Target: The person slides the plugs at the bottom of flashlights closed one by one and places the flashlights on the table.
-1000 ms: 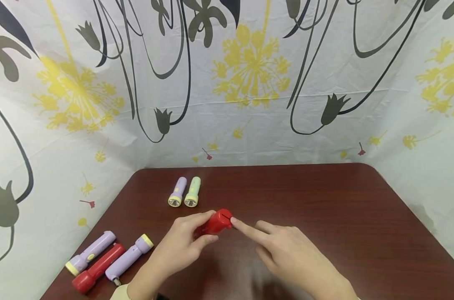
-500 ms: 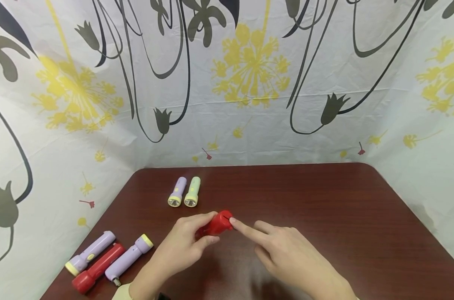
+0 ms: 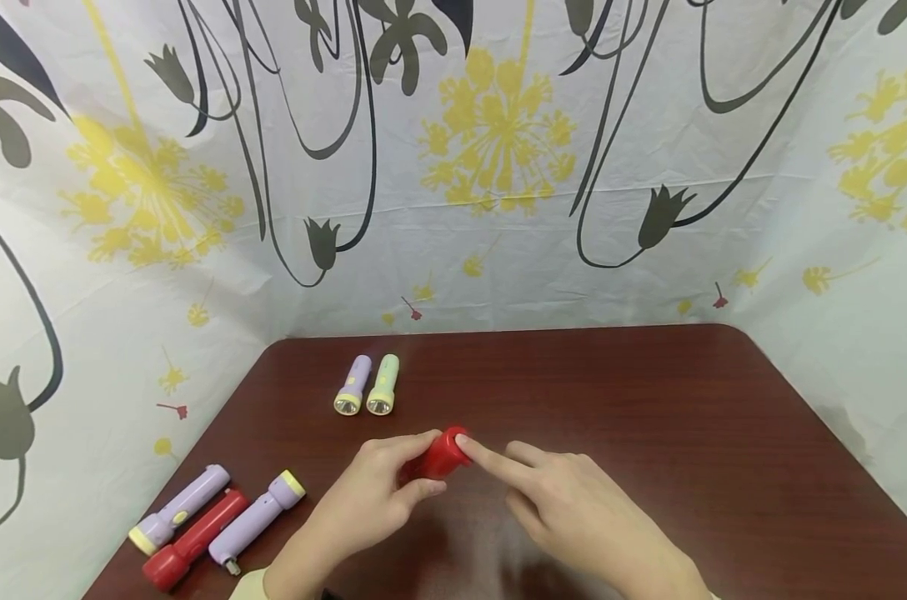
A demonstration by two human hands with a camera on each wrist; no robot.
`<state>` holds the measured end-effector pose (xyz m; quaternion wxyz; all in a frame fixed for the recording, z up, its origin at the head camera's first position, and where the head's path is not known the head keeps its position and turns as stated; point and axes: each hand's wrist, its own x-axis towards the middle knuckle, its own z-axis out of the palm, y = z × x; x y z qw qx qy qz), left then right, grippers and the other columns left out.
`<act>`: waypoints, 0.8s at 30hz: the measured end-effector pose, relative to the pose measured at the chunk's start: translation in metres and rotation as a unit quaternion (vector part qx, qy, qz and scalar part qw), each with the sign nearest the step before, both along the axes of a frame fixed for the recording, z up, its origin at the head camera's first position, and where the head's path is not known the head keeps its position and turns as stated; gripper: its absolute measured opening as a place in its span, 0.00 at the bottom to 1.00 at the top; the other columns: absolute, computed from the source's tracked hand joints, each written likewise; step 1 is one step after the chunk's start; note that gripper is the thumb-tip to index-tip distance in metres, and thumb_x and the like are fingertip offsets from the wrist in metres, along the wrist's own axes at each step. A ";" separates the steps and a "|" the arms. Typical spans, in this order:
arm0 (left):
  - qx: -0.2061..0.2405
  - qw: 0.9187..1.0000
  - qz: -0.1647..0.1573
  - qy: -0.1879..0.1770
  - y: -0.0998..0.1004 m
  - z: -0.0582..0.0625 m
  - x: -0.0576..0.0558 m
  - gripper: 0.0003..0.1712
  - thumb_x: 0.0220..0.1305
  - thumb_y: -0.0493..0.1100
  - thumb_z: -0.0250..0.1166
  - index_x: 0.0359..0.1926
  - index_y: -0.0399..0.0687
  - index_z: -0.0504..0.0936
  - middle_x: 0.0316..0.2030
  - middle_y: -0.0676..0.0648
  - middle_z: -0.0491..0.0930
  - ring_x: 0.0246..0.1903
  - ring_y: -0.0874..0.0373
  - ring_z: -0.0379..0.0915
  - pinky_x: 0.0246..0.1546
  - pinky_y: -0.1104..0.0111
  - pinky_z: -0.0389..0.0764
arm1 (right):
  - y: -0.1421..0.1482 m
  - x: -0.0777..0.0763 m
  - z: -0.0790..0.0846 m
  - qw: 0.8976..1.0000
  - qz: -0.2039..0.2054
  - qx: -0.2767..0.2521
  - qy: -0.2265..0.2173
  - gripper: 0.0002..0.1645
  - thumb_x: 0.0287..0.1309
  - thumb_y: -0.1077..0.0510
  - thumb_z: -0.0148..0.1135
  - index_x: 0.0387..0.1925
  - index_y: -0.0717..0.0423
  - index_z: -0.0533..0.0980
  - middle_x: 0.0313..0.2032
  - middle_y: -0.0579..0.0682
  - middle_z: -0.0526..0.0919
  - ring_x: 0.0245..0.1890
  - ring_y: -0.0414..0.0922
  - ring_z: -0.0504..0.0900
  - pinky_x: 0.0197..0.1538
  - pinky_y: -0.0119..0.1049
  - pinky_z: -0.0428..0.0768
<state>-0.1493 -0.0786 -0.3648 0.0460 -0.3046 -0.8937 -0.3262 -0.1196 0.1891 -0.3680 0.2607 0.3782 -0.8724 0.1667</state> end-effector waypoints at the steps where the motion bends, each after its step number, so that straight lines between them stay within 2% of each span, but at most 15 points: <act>1: -0.001 1.000 -0.001 0.004 0.000 0.000 0.000 0.24 0.66 0.43 0.76 0.62 0.52 0.85 0.50 0.53 0.90 0.43 0.65 0.85 0.51 0.69 0.88 | 0.000 -0.001 0.000 1.000 -0.002 0.002 0.003 0.53 0.49 0.68 0.68 0.76 0.30 0.71 0.32 0.30 0.68 0.21 0.25 0.47 0.28 0.14 0.56; 4: 0.000 1.000 -0.003 0.008 0.000 -0.002 -0.001 0.23 0.66 0.43 0.76 0.61 0.52 0.85 0.49 0.53 0.90 0.42 0.65 0.84 0.50 0.67 0.89 | 0.002 -0.003 -0.001 1.000 -0.012 0.011 0.016 0.53 0.48 0.67 0.68 0.76 0.29 0.71 0.32 0.31 0.68 0.21 0.25 0.46 0.27 0.15 0.55; 9: 0.008 1.000 0.002 -0.021 0.001 -0.003 -0.003 0.22 0.66 0.45 0.76 0.60 0.55 0.85 0.48 0.55 0.90 0.40 0.68 0.82 0.49 0.65 0.90 | 0.004 -0.006 -0.003 0.999 -0.024 0.023 0.030 0.54 0.48 0.65 0.70 0.76 0.28 0.70 0.31 0.33 0.69 0.20 0.26 0.46 0.27 0.17 0.55; 13: 0.023 0.999 0.006 -0.033 0.002 -0.004 -0.004 0.21 0.66 0.45 0.76 0.59 0.54 0.85 0.44 0.55 0.90 0.37 0.68 0.80 0.45 0.69 0.88 | 0.006 -0.006 -0.003 0.998 -0.039 0.027 0.031 0.53 0.50 0.64 0.69 0.77 0.27 0.69 0.30 0.32 0.67 0.20 0.26 0.47 0.27 0.17 0.56; 18: 0.042 0.997 0.026 -0.054 0.002 -0.001 -0.005 0.22 0.66 0.46 0.76 0.60 0.55 0.84 0.40 0.55 0.89 0.34 0.68 0.79 0.41 0.73 0.85 | 0.009 -0.005 -0.003 0.997 -0.059 0.038 0.008 0.53 0.52 0.63 0.69 0.77 0.24 0.67 0.29 0.31 0.64 0.19 0.26 0.45 0.26 0.17 0.55; 24: 0.054 0.994 0.041 -0.085 0.001 0.002 -0.005 0.24 0.67 0.49 0.75 0.62 0.54 0.83 0.44 0.53 0.90 0.37 0.64 0.82 0.42 0.67 0.87 | 0.010 -0.005 -0.003 0.997 -0.064 0.044 -0.013 0.54 0.53 0.63 0.71 0.78 0.23 0.66 0.29 0.30 0.65 0.18 0.26 0.47 0.25 0.18 0.57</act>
